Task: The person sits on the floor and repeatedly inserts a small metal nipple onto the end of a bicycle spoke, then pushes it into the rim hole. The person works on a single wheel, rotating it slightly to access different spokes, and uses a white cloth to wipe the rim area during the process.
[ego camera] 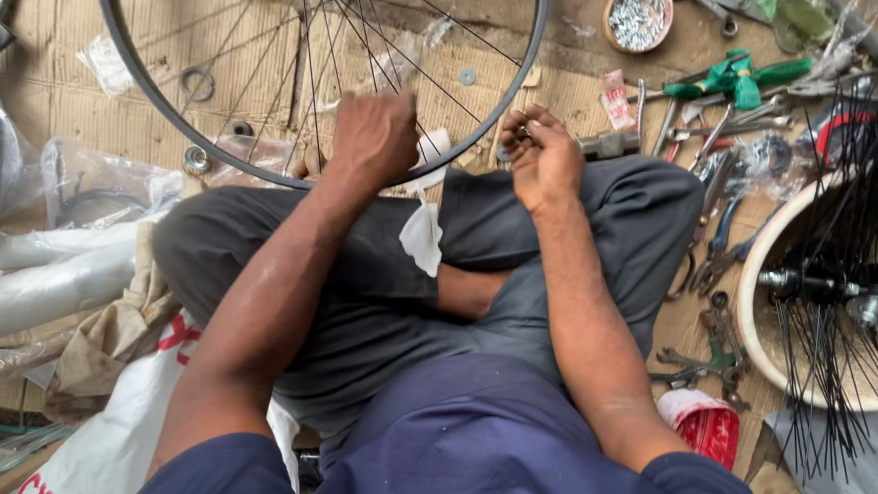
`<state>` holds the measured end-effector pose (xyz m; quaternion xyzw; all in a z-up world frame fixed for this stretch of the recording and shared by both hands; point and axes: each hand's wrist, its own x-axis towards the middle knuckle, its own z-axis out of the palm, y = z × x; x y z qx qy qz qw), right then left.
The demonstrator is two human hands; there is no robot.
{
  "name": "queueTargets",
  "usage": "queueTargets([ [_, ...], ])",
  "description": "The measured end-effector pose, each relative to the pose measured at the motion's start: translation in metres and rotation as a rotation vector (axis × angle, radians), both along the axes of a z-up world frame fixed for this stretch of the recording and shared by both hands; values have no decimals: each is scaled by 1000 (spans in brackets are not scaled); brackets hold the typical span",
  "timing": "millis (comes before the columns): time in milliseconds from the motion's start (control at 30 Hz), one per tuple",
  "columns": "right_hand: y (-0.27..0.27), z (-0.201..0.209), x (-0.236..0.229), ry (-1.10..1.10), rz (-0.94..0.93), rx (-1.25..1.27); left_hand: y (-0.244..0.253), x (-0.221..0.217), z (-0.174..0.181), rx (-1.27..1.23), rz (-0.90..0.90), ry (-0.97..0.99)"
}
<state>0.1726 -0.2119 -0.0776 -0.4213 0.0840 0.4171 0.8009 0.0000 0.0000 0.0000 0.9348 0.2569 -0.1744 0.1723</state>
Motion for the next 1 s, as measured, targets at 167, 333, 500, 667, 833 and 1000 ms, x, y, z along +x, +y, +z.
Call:
queueTargets([
  [167,17,80,-25,-159,-21,-36,-10,11,22,-89,-96,-60],
  [333,5,112,-29,-228,24,56,-15,21,14,-162,13,-329],
  [500,2,89,-36,-239,21,69,-28,26,-20,-285,124,-393],
  [667,5,46,-25,-187,-109,-84,-41,37,-70,-411,218,-452],
  [833,-6,51,-23,-214,-118,-110,-28,27,-4,-803,242,-207],
  [1000,-2,64,-45,-329,-98,-204,-17,15,57,-1025,357,-176],
])
